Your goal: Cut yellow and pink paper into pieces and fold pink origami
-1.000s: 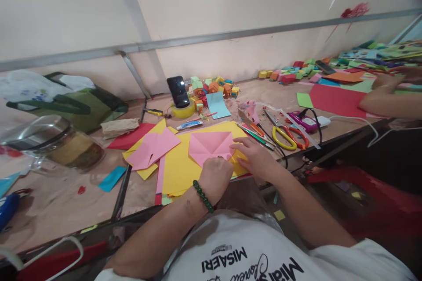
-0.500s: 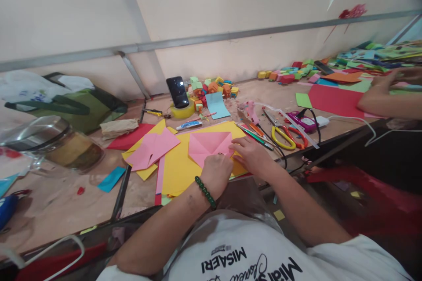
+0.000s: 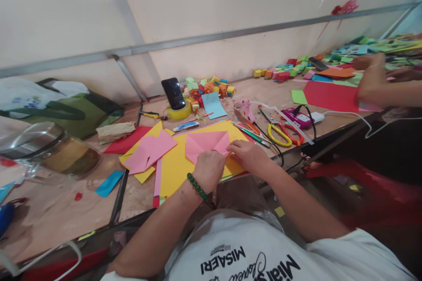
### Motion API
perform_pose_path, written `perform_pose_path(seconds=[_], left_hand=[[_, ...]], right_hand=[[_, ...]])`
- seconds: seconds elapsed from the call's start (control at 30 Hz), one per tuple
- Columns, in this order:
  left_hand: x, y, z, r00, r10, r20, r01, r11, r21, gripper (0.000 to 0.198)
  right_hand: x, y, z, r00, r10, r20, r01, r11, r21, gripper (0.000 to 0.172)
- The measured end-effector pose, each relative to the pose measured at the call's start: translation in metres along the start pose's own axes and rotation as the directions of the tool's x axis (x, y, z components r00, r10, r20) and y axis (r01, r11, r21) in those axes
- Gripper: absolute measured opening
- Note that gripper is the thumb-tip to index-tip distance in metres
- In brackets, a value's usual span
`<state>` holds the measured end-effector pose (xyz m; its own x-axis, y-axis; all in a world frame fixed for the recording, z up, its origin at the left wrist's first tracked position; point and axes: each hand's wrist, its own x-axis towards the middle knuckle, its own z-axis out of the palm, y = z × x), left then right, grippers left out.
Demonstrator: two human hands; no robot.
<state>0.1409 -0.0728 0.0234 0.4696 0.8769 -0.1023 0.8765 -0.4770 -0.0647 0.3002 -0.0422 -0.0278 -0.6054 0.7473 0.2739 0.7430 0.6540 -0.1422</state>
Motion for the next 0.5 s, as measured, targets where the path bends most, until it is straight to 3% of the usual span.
perform_pose_path(seconds=[0.2,0.33,0.4,0.5], left_hand=[[-0.012,-0.005,-0.005,0.999,-0.011,0.043,0.009,0.999,0.039,0.023],[-0.025,-0.019,-0.008,1.000,0.009,0.003,-0.009,0.998,0.062,0.025],[-0.029,-0.031,-0.001,0.997,0.030,-0.068,-0.024,0.996,0.089,0.025],[-0.035,-0.042,0.017,0.984,0.052,-0.170,-0.035,0.994,0.102,0.021]], right_hand=[[0.003,0.008,0.006,0.980,-0.131,-0.152,0.112,0.986,-0.126,0.025],[0.001,0.008,0.006,0.942,-0.212,-0.260,0.180,0.973,-0.142,0.017],[0.000,-0.001,0.003,0.937,-0.265,-0.226,0.240,0.962,-0.132,0.017],[0.001,-0.025,0.000,0.961,-0.267,-0.067,0.256,0.957,-0.136,0.015]])
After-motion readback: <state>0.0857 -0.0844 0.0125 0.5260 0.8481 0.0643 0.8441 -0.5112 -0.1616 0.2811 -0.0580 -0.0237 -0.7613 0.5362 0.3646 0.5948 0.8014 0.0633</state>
